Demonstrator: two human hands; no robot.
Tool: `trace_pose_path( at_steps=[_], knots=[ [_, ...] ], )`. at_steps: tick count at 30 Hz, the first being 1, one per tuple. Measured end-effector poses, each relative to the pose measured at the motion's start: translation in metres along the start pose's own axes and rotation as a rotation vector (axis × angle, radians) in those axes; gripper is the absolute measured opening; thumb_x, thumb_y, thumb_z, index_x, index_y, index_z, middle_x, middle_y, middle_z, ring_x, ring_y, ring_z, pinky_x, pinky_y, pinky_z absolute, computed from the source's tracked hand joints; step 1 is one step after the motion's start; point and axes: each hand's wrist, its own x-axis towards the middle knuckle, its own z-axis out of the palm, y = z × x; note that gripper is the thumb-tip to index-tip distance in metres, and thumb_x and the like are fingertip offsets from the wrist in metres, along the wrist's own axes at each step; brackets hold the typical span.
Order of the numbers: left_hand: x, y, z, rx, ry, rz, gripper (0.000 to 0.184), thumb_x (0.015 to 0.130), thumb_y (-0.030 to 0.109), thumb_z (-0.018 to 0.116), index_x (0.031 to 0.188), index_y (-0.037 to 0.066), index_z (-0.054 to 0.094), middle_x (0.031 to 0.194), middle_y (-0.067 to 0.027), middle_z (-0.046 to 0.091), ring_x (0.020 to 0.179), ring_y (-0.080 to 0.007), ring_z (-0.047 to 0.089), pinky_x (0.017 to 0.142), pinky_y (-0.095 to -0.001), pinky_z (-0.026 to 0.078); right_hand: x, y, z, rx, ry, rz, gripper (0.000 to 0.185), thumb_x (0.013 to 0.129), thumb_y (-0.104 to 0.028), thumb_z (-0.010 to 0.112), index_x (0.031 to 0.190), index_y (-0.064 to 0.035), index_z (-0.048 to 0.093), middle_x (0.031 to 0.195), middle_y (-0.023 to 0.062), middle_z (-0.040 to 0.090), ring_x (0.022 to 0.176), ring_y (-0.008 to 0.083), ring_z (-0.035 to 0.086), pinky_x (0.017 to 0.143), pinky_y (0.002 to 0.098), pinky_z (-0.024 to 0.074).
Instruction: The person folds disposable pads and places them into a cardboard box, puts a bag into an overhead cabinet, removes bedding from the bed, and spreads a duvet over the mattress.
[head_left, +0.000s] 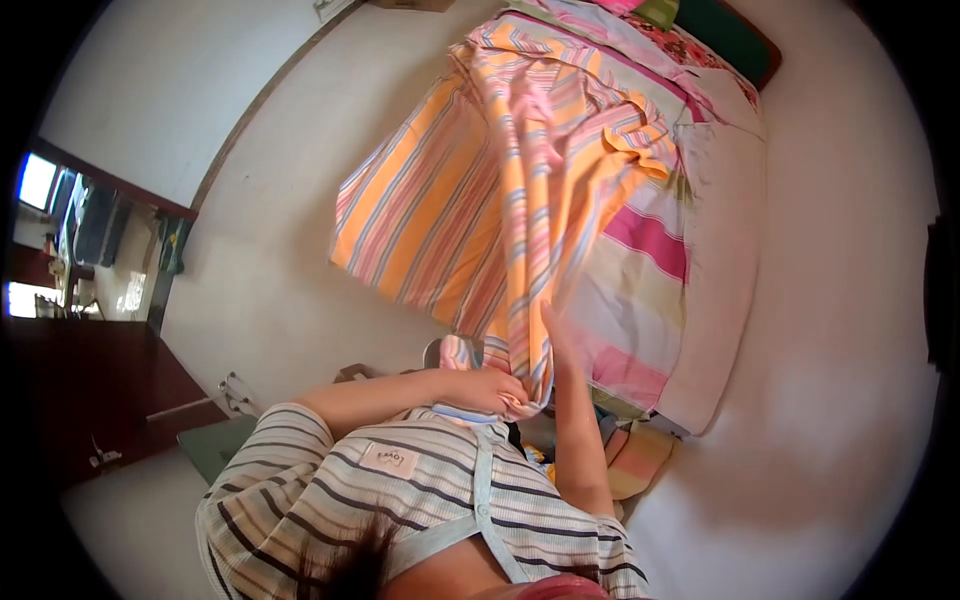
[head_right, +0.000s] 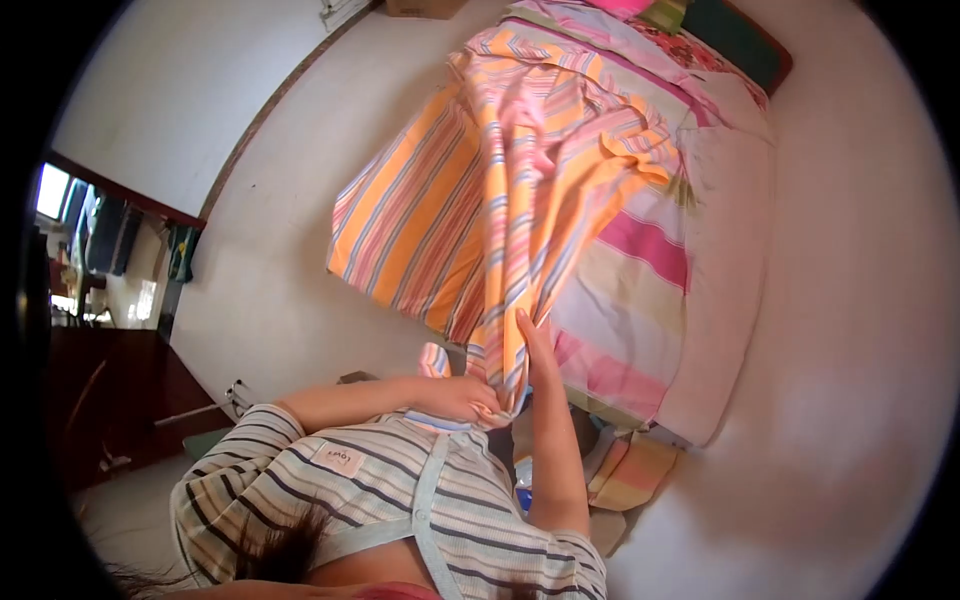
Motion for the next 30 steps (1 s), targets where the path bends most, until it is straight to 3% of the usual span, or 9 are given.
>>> trace_pose_path(
  at_steps=[6,8,11,13,15,16,21,23,30],
  knots=[
    [-0.038,-0.009,-0.022,0.000,0.117,-0.098,0.045,0.071,0.007,0.056,0.114,0.006,0.045,0.097,-0.0098,0.054,0.097,-0.0164,0.050,0.082,-0.0271,0.039,0.060,0.010,-0.023,-0.253,0.231,-0.342,0.034,0.075,-0.004,0.048,0.108,0.0013,0.045,0.091,0.0089,0.054,0.074,0.0162,0.056,0.063,0.0258,0.0459],
    [-0.062,-0.028,-0.026,-0.489,0.490,-0.064,0.061,0.067,-0.002,0.055,0.123,0.009,0.035,0.116,-0.0119,0.042,0.106,-0.0209,0.044,0.087,-0.0302,0.036,-0.002,-0.036,0.083,-0.249,0.284,-0.430,0.030,0.076,-0.002,0.044,0.105,0.0022,0.047,0.087,0.0119,0.055,0.072,0.0182,0.056,0.062,0.0263,0.0454],
    [-0.097,-0.016,-0.041,-0.772,0.742,-0.239,0.078,0.063,-0.006,0.056,0.131,0.012,0.021,0.122,-0.0125,0.037,0.114,-0.0222,0.037,0.092,-0.0325,0.034,-0.013,-0.018,0.116,-1.385,0.307,-0.372,0.028,0.084,-0.011,0.036,0.106,0.0014,0.045,0.089,0.0227,0.052,0.084,0.0309,0.053,0.075,0.0328,0.0403],
    [-0.121,-0.034,-0.055,-0.474,0.957,-0.065,0.082,0.062,-0.004,0.057,0.132,0.013,0.017,0.127,-0.0152,0.031,0.117,-0.0275,0.033,0.092,-0.0351,0.034,-0.040,-0.004,0.178,-1.220,0.182,-0.184,0.027,0.086,-0.014,0.040,0.105,0.0020,0.046,0.098,0.0243,0.051,0.095,0.0339,0.049,0.081,0.0383,0.0384],
    [-0.137,-0.025,-0.063,-0.051,0.823,-0.144,0.085,0.061,-0.004,0.056,0.133,0.016,0.015,0.128,-0.0162,0.029,0.119,-0.0299,0.031,0.092,-0.0350,0.033,-0.029,0.080,0.144,-1.538,-0.248,-0.946,0.028,0.076,-0.003,0.043,0.103,0.0012,0.048,0.099,0.0226,0.051,0.095,0.0355,0.049,0.082,0.0399,0.0397],
    [-0.146,-0.020,-0.066,0.378,0.665,-0.211,0.088,0.060,-0.005,0.055,0.134,0.018,0.013,0.130,-0.0173,0.026,0.120,-0.0322,0.028,0.092,-0.0348,0.032,-0.037,0.102,0.153,-1.403,-0.323,-0.796,0.031,0.071,0.000,0.044,0.102,-0.0011,0.049,0.095,0.0217,0.051,0.092,0.0360,0.049,0.079,0.0399,0.0410],
    [-0.177,-0.051,-0.068,0.099,0.558,-0.293,0.040,0.060,-0.007,0.050,0.097,0.007,0.055,0.099,-0.0157,0.049,0.103,-0.0322,0.042,0.084,-0.0345,0.035,-0.062,0.066,0.193,-1.367,-0.547,-0.185,0.034,0.076,-0.029,0.051,0.101,-0.0059,0.052,0.089,0.0148,0.055,0.082,0.0302,0.054,0.071,0.0356,0.0426],
    [-0.181,-0.061,-0.067,0.105,0.601,-0.258,0.039,0.059,-0.008,0.050,0.095,0.006,0.055,0.097,-0.0149,0.049,0.101,-0.0322,0.043,0.083,-0.0348,0.036,-0.047,0.051,0.171,-1.356,-0.223,-0.106,0.033,0.077,-0.034,0.054,0.091,-0.0040,0.057,0.085,0.0142,0.058,0.080,0.0281,0.056,0.067,0.0358,0.0448],
    [-0.187,-0.032,-0.058,0.279,0.686,-0.123,0.031,0.053,-0.010,0.049,0.081,0.004,0.056,0.087,-0.0133,0.051,0.091,-0.0306,0.048,0.076,-0.0342,0.040,0.127,-0.005,0.120,-1.632,0.077,-0.906,0.050,0.070,-0.028,0.064,0.108,-0.0015,0.045,0.096,0.0190,0.052,0.090,0.0351,0.049,0.075,0.0408,0.0414]
  ],
)
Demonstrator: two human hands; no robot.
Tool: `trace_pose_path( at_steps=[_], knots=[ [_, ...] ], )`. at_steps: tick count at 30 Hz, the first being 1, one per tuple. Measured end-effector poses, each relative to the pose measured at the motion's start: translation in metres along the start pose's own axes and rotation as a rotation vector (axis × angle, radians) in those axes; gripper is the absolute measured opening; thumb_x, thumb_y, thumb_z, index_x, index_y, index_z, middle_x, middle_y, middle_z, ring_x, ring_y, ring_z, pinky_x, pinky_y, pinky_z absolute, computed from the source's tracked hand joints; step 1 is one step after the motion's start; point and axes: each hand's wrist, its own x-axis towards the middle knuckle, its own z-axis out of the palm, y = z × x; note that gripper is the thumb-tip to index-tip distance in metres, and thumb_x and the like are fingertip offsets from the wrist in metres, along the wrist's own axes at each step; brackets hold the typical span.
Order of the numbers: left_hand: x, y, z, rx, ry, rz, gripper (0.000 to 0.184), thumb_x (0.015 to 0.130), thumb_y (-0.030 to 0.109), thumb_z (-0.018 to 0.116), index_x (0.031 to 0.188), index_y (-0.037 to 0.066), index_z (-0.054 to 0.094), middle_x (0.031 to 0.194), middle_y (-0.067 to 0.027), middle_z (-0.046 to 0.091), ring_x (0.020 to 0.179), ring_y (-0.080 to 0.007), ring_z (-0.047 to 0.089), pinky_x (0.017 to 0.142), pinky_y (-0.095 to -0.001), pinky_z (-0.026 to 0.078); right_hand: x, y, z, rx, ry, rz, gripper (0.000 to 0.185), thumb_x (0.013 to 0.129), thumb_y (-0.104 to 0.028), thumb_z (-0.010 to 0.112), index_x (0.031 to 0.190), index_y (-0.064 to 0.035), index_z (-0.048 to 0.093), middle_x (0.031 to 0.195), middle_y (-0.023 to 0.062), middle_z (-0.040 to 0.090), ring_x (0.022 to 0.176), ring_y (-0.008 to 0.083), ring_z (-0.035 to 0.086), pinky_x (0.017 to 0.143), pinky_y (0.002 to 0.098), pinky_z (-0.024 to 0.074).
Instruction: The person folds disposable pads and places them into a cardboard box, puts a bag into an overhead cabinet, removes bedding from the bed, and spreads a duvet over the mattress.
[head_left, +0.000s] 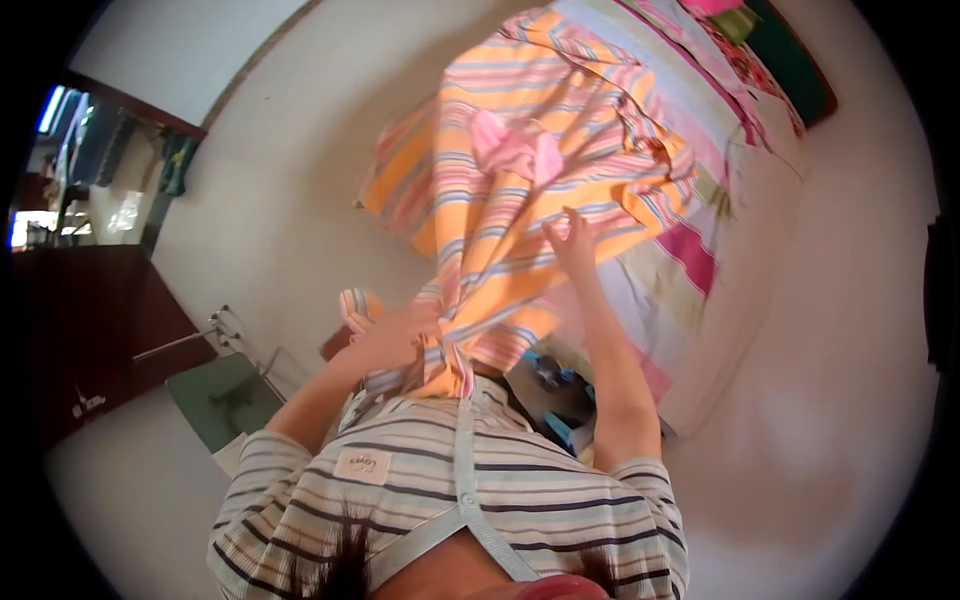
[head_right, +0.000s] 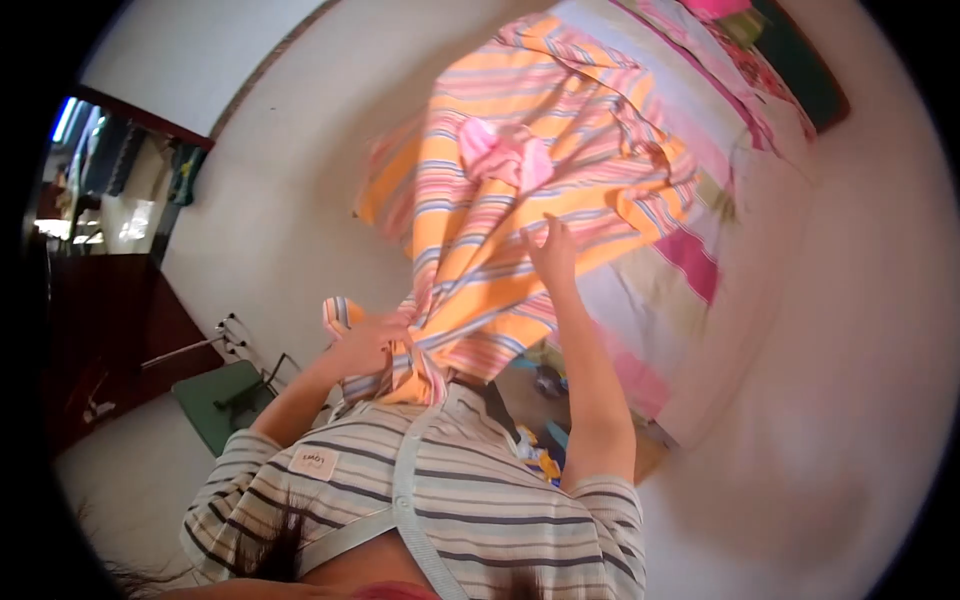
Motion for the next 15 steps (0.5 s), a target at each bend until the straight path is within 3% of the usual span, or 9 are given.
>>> trace_pose_path(
  at_steps=[2,5,7,8,10,12,14,15],
  knots=[
    [-0.007,0.011,-0.015,0.084,0.002,0.021,0.031,0.051,-0.009,0.049,0.078,0.004,0.057,0.084,-0.0131,0.051,0.088,-0.0303,0.049,0.074,-0.0336,0.041,0.045,0.016,0.035,-0.002,0.065,-0.082,0.060,0.066,-0.032,0.067,0.108,0.0030,0.043,0.100,0.0235,0.050,0.094,0.0373,0.047,0.078,0.0438,0.0400],
    [-0.006,0.034,-0.024,0.084,-0.070,-0.062,0.031,0.046,-0.008,0.048,0.072,0.005,0.059,0.079,-0.0117,0.052,0.079,-0.0298,0.052,0.065,-0.0328,0.042,0.081,0.015,0.064,-0.077,0.179,0.022,0.061,0.065,-0.034,0.066,0.112,-0.0018,0.042,0.107,0.0206,0.048,0.097,0.0380,0.046,0.078,0.0451,0.0398],
    [-0.003,0.046,-0.030,0.086,-0.085,-0.085,0.030,0.048,-0.008,0.048,0.074,0.006,0.058,0.079,-0.0105,0.052,0.080,-0.0294,0.051,0.067,-0.0340,0.042,0.094,0.008,0.063,-0.024,-0.115,0.420,0.054,0.066,-0.035,0.063,0.109,-0.0078,0.047,0.102,0.0168,0.053,0.094,0.0349,0.049,0.076,0.0443,0.0405],
    [0.004,0.051,-0.032,0.069,-0.089,-0.091,0.029,0.050,-0.007,0.048,0.075,0.006,0.056,0.079,-0.0093,0.051,0.080,-0.0289,0.050,0.068,-0.0352,0.041,0.099,0.020,0.070,-0.006,-0.109,0.420,0.054,0.066,-0.035,0.063,0.109,-0.0078,0.047,0.102,0.0168,0.053,0.094,0.0349,0.049,0.076,0.0443,0.0405],
    [0.011,0.055,-0.041,0.062,-0.122,-0.118,0.029,0.050,-0.007,0.048,0.075,0.006,0.057,0.079,-0.0093,0.052,0.081,-0.0286,0.050,0.069,-0.0345,0.041,0.094,0.053,0.088,-0.099,-0.523,0.460,0.041,0.078,-0.034,0.048,0.110,-0.0071,0.049,0.099,0.0156,0.055,0.096,0.0304,0.051,0.077,0.0413,0.0407],
    [0.008,0.045,-0.043,0.014,-0.021,-0.161,0.030,0.049,-0.007,0.048,0.074,0.006,0.057,0.080,-0.0101,0.053,0.082,-0.0292,0.050,0.069,-0.0343,0.041,0.063,0.074,0.082,0.134,-0.172,0.452,0.025,0.072,-0.029,0.053,0.085,-0.0077,0.058,0.081,0.0122,0.060,0.079,0.0261,0.057,0.072,0.0430,0.0418],
    [-0.009,0.027,-0.057,0.037,0.051,-0.176,0.029,0.049,-0.009,0.047,0.074,0.005,0.057,0.080,-0.0111,0.055,0.080,-0.0282,0.051,0.067,-0.0321,0.041,0.040,0.087,0.046,-0.187,-0.053,0.522,0.022,0.073,-0.024,0.050,0.080,-0.0046,0.058,0.084,0.0120,0.060,0.082,0.0280,0.056,0.073,0.0436,0.0413],
    [-0.010,0.019,-0.071,-0.015,0.131,-0.264,0.029,0.050,-0.011,0.046,0.073,0.004,0.056,0.078,-0.0107,0.055,0.077,-0.0270,0.052,0.066,-0.0302,0.040,0.021,0.129,0.041,-0.291,-0.011,0.403,0.023,0.074,-0.023,0.050,0.080,-0.0028,0.059,0.086,0.0142,0.060,0.086,0.0300,0.055,0.076,0.0434,0.0406]
  ],
)
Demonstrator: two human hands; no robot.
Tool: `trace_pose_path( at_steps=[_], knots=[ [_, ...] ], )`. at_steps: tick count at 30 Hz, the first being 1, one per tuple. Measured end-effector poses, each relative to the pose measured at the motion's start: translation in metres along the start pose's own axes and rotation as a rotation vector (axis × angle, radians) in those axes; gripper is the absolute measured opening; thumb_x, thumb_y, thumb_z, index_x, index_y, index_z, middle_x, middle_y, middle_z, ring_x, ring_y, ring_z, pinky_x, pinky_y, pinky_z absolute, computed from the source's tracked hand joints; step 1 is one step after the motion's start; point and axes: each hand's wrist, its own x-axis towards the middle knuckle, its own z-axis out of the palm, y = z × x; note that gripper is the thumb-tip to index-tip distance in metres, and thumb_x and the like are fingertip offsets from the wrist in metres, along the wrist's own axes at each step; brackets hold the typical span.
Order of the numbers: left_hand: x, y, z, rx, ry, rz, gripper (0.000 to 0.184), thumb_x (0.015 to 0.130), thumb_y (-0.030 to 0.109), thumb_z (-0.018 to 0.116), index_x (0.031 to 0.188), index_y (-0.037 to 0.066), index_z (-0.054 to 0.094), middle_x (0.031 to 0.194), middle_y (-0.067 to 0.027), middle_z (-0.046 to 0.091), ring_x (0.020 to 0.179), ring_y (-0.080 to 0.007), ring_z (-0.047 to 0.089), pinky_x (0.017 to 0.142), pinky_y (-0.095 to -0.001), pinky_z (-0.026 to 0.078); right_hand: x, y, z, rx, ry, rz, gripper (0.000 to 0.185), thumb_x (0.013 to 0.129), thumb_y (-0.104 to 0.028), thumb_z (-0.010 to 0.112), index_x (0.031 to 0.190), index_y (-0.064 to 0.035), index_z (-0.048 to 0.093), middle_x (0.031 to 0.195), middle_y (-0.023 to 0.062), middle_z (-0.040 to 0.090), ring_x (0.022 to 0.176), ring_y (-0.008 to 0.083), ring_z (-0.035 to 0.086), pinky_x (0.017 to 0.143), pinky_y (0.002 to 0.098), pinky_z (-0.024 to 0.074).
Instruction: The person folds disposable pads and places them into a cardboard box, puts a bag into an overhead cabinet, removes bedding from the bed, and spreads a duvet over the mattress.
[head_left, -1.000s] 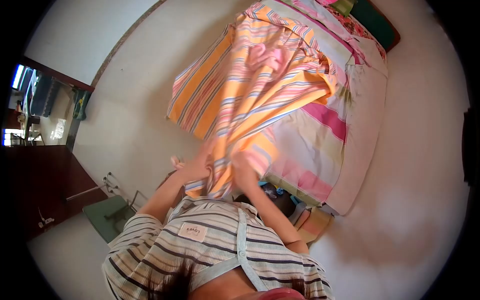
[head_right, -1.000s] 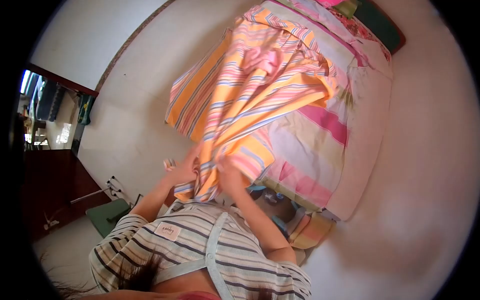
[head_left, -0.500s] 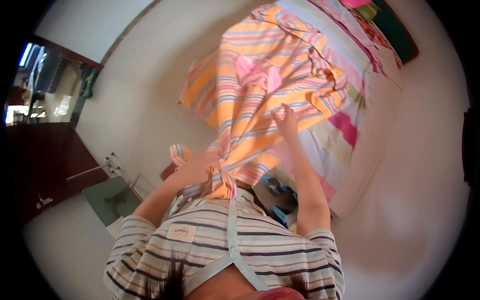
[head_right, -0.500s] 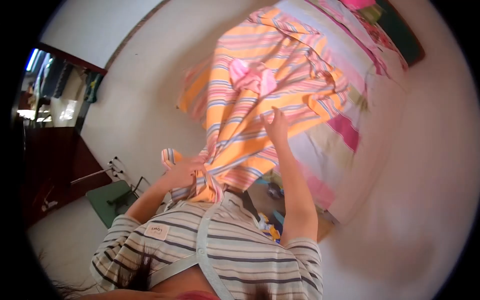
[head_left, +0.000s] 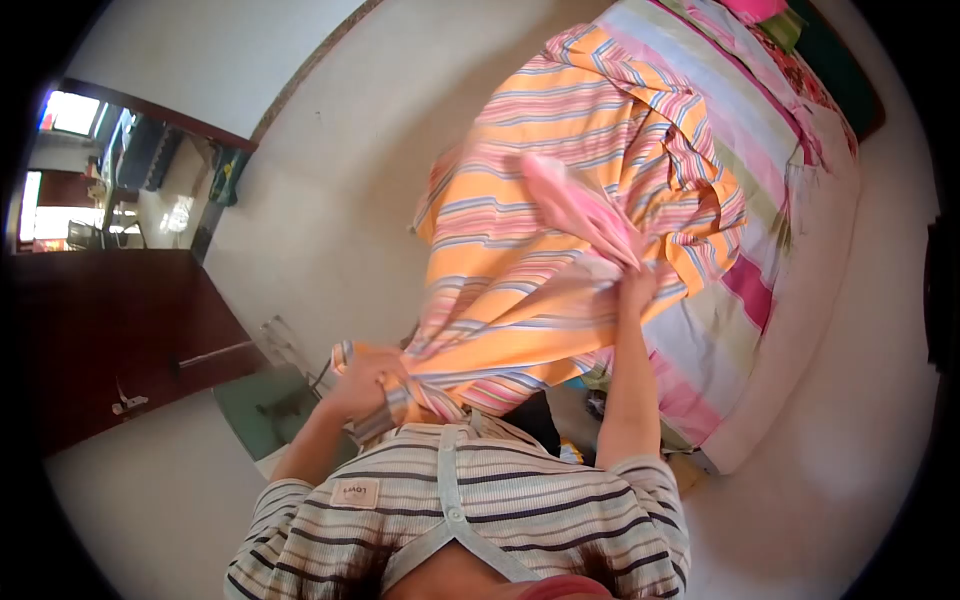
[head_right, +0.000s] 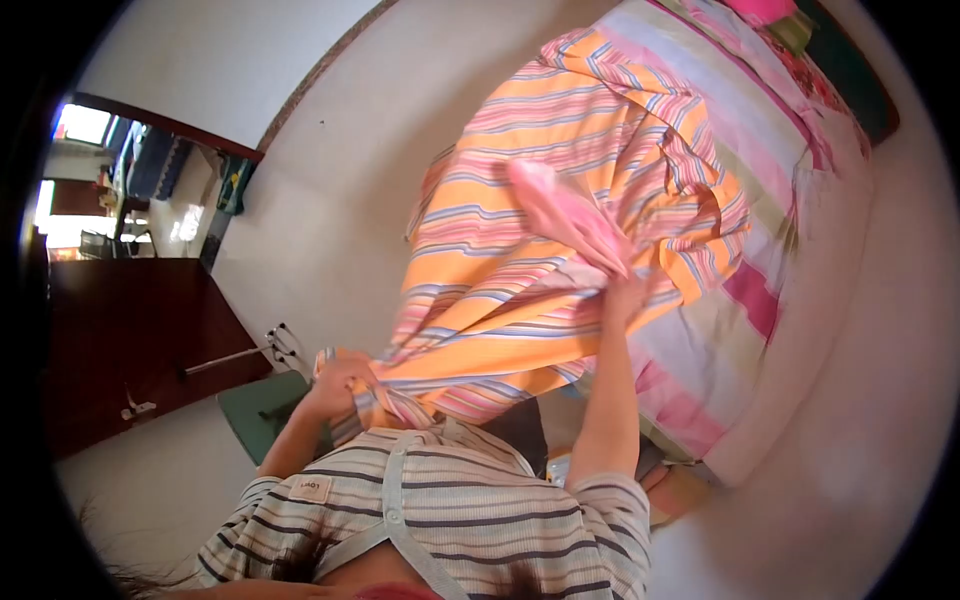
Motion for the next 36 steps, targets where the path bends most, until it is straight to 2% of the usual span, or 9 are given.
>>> trace_pose_path(
  at_steps=[9,14,17,19,25,28,29,33,36],
  knots=[
    [0.052,-0.078,-0.085,-0.338,0.088,0.023,0.033,0.051,-0.018,0.038,0.071,0.002,0.055,0.072,-0.0089,0.052,0.072,-0.0234,0.049,0.061,-0.0254,0.036,-0.105,-0.016,-0.032,-0.500,0.174,0.484,0.035,0.073,-0.030,0.050,0.100,-0.0099,0.058,0.121,0.0177,0.041,0.105,0.0360,0.043,0.087,0.0429,0.0364],
    [0.053,-0.123,-0.167,-0.470,0.071,0.066,0.027,0.055,-0.016,0.044,0.072,0.003,0.054,0.078,-0.0080,0.052,0.076,-0.0228,0.049,0.063,-0.0259,0.037,-0.066,-0.133,-0.051,0.847,-0.043,1.381,0.040,0.074,-0.029,0.052,0.110,-0.0106,0.051,0.114,0.0109,0.048,0.104,0.0236,0.046,0.074,0.0415,0.0428],
    [0.056,-0.152,-0.225,-0.803,0.340,-0.208,0.004,0.073,0.004,0.056,0.077,0.005,0.056,0.080,-0.0034,0.055,0.076,-0.0133,0.052,0.068,-0.0252,0.043,0.019,-0.140,0.007,0.629,-0.246,-0.084,0.023,0.082,-0.014,0.045,0.102,-0.0059,0.053,0.092,0.0055,0.055,0.091,0.0160,0.049,0.082,0.0292,0.0368],
    [0.062,-0.186,-0.273,-1.137,0.474,-0.211,0.011,0.081,0.014,0.053,0.088,0.006,0.054,0.086,-0.0031,0.055,0.079,-0.0124,0.054,0.071,-0.0265,0.046,0.101,-0.252,-0.006,1.077,-0.193,0.445,0.055,0.086,-0.052,0.025,0.099,-0.0046,0.050,0.067,-0.0025,0.048,0.054,0.0111,0.042,0.049,0.0222,0.0386],
    [0.092,-0.181,-0.494,-0.967,0.863,0.154,0.052,0.086,0.045,0.032,0.118,0.006,0.041,0.115,-0.0091,0.047,0.104,-0.0218,0.046,0.091,-0.0344,0.037,0.314,-0.606,-0.254,0.109,0.295,-0.835,0.030,0.084,-0.017,0.041,0.106,0.0028,0.045,0.104,0.0126,0.049,0.094,0.0201,0.046,0.079,0.0315,0.0386],
    [0.071,-0.099,-0.589,-0.818,1.120,0.321,0.032,0.083,0.029,0.042,0.105,0.006,0.047,0.091,-0.0056,0.054,0.079,-0.0153,0.054,0.071,-0.0285,0.045,0.265,-0.729,-0.415,1.045,0.376,-1.113,0.034,0.086,-0.040,0.043,0.092,-0.0070,0.049,0.088,0.0028,0.052,0.086,0.0137,0.050,0.079,0.0266,0.0397],
    [0.062,-0.108,-0.636,-0.775,1.084,0.489,0.034,0.082,0.027,0.044,0.109,0.005,0.043,0.089,-0.0063,0.054,0.077,-0.0155,0.054,0.070,-0.0284,0.044,0.184,-0.726,-0.444,0.715,0.184,-1.607,0.034,0.083,-0.035,0.049,0.101,-0.0047,0.049,0.096,0.0054,0.053,0.091,0.0145,0.049,0.081,0.0265,0.0393],
    [0.066,-0.076,-0.699,0.460,1.205,0.349,0.041,0.083,0.018,0.043,0.122,0.007,0.038,0.088,-0.0075,0.055,0.080,-0.0177,0.056,0.069,-0.0312,0.047,0.092,-0.762,-0.458,0.842,0.203,-1.502,0.035,0.083,-0.034,0.050,0.102,-0.0044,0.049,0.097,0.0058,0.053,0.092,0.0145,0.049,0.081,0.0266,0.0392],
    [0.030,0.006,-0.711,0.322,1.237,0.623,0.016,0.072,-0.002,0.040,0.086,-0.006,0.048,0.082,-0.0131,0.050,0.072,-0.0189,0.046,0.061,-0.0286,0.040,0.076,-0.757,-0.454,0.888,0.151,-1.469,0.035,0.083,-0.034,0.051,0.102,-0.0042,0.048,0.098,0.0061,0.053,0.093,0.0145,0.048,0.081,0.0266,0.0391]
  ],
)
